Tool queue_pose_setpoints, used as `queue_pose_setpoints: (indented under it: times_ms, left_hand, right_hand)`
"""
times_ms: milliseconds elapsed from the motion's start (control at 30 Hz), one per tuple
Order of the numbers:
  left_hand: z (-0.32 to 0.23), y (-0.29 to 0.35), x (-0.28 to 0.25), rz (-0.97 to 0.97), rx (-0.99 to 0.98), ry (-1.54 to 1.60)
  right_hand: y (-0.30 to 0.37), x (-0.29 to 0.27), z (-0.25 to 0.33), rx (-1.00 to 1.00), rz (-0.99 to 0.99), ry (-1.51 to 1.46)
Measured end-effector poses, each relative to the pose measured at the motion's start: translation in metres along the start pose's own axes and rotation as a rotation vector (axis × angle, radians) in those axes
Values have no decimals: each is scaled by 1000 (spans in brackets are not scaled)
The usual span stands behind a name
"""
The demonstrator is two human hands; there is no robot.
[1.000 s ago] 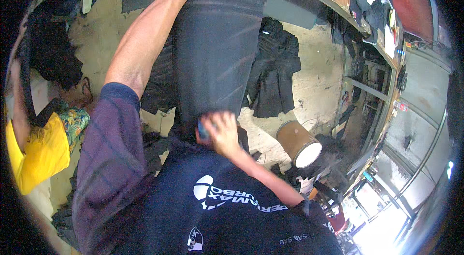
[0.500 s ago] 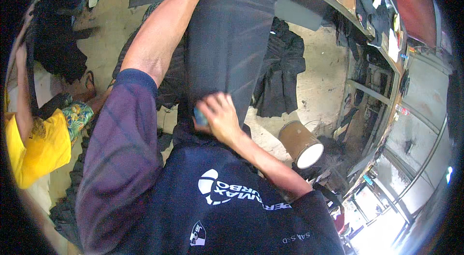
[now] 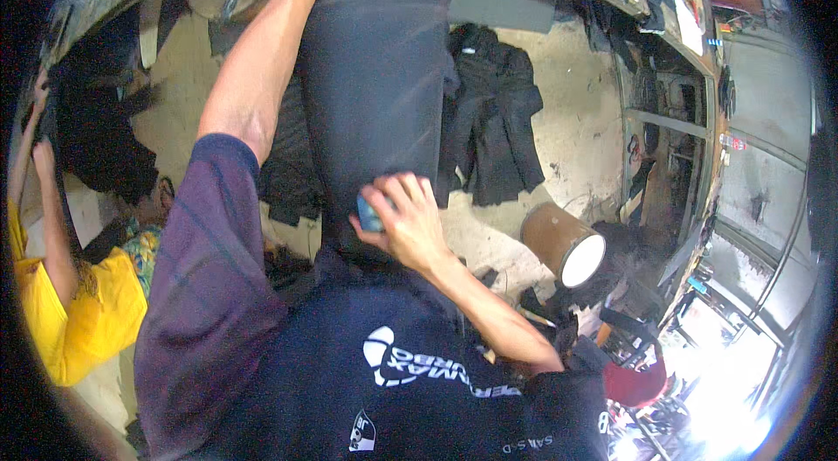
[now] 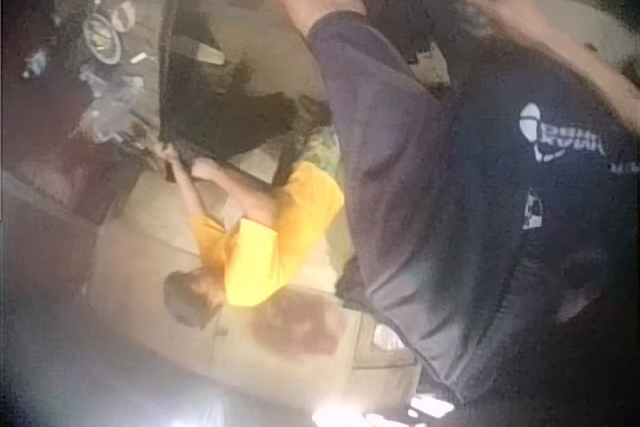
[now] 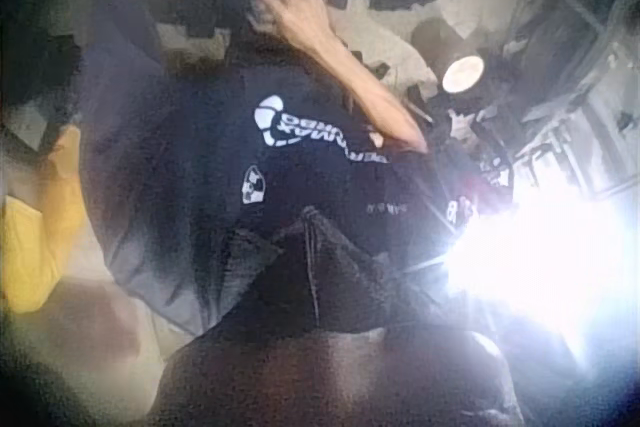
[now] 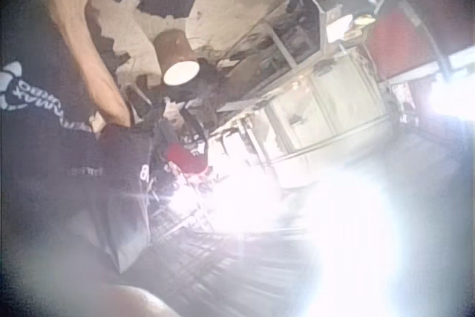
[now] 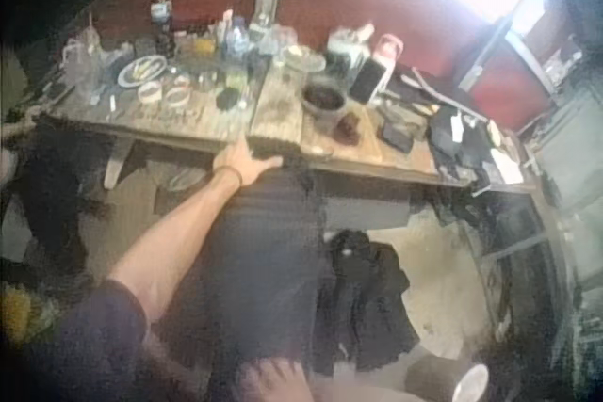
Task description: The person repeatedly rubs a small blue block over the surface of black pants laid on a workbench, flipping the pants to treat different areas. The person also smooths the fabric with their hands between rubbing cycles.
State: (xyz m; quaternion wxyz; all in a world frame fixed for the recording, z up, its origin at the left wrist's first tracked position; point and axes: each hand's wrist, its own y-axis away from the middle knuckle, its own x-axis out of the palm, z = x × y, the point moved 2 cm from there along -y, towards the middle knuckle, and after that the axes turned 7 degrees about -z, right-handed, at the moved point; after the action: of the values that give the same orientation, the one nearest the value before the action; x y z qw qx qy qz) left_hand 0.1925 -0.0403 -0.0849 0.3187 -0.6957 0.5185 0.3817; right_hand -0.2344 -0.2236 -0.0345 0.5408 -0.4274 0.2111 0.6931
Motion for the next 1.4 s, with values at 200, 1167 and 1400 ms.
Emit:
queue_pose_setpoints:
  times_ms: [200,1167,1400]
  left_hand:
    - [8,-9,13,94,-58,-104]
    - [7,145,1,-38,-66,-144]
    - [-7,68,-6,219,-153,15]
  right_hand:
    - [42,-4,23,204,125,-102]
    - [17,-33,-55,377,-344,-255]
    - [-21,12,-8,-168,-24,123]
